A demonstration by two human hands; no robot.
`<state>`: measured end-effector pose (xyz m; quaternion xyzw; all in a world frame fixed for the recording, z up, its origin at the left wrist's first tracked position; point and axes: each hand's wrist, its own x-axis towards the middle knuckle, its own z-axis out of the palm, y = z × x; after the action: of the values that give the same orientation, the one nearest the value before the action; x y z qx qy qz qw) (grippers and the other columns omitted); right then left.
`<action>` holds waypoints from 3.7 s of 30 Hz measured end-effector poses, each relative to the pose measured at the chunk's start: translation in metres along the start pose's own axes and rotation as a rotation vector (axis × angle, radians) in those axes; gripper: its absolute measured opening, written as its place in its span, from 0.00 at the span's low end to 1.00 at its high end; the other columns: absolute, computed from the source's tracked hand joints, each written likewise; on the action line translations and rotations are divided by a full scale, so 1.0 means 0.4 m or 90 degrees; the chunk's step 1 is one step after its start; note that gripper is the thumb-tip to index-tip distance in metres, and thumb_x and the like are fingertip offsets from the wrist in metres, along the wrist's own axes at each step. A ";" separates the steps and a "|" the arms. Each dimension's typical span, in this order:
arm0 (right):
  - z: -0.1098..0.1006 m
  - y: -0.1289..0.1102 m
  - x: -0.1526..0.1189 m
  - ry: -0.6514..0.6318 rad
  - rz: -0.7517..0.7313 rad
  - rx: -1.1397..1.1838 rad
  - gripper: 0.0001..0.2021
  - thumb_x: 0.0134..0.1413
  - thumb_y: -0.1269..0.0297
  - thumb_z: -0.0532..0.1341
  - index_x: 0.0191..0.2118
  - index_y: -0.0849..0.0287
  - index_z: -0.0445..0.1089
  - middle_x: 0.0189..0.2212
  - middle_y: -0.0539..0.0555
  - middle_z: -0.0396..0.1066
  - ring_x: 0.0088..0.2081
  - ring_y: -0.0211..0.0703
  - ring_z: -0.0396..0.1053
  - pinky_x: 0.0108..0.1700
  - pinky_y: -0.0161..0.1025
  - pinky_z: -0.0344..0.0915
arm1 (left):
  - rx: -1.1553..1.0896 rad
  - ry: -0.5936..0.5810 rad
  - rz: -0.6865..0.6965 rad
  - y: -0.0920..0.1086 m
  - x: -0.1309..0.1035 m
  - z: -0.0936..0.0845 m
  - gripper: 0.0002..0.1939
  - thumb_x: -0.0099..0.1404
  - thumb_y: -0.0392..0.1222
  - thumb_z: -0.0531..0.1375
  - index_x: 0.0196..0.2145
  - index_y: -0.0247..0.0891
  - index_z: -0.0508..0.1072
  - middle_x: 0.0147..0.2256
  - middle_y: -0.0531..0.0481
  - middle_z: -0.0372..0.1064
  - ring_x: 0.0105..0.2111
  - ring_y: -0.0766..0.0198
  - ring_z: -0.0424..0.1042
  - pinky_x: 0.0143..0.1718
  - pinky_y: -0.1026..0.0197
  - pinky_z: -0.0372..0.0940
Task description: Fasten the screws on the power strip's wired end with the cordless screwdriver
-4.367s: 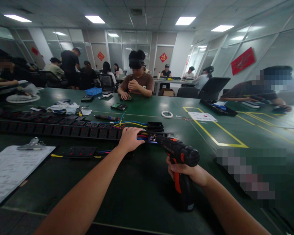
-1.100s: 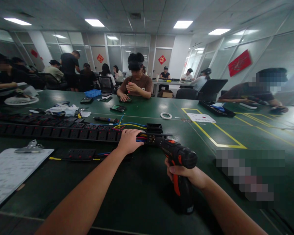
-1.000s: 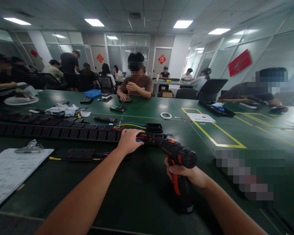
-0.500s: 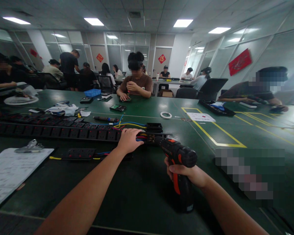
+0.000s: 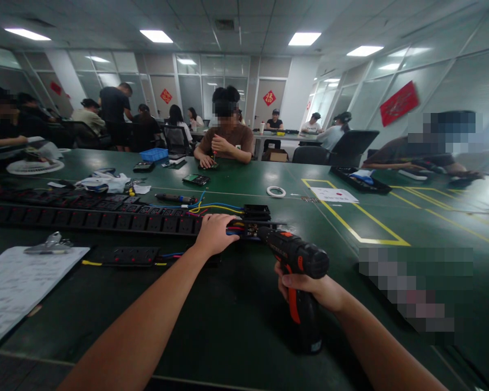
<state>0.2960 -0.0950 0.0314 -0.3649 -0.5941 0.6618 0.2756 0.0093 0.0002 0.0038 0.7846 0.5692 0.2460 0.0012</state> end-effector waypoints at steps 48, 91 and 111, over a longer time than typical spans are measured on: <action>0.003 0.005 -0.003 -0.006 0.005 0.009 0.20 0.48 0.51 0.73 0.38 0.58 0.69 0.26 0.50 0.73 0.27 0.42 0.70 0.32 0.38 0.66 | -0.002 0.003 -0.002 0.004 -0.001 -0.003 0.28 0.62 0.53 0.68 0.59 0.48 0.73 0.60 0.47 0.72 0.61 0.47 0.67 0.64 0.43 0.52; -0.018 0.008 0.004 -0.009 -0.036 -0.063 0.23 0.45 0.44 0.73 0.35 0.61 0.72 0.32 0.53 0.70 0.32 0.44 0.69 0.35 0.40 0.65 | 0.007 0.009 0.003 0.002 -0.001 -0.001 0.29 0.62 0.54 0.69 0.59 0.45 0.73 0.60 0.46 0.72 0.60 0.47 0.68 0.63 0.43 0.53; -0.017 0.002 0.005 -0.011 -0.058 -0.085 0.22 0.48 0.45 0.72 0.35 0.60 0.72 0.33 0.52 0.69 0.32 0.43 0.68 0.35 0.41 0.67 | 0.009 0.011 0.003 -0.002 0.000 0.004 0.29 0.62 0.54 0.68 0.59 0.46 0.73 0.60 0.45 0.72 0.60 0.47 0.68 0.64 0.42 0.52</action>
<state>0.3005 -0.0894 0.0299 -0.3492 -0.6550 0.6110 0.2750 0.0091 0.0010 0.0023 0.7838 0.5688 0.2491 -0.0100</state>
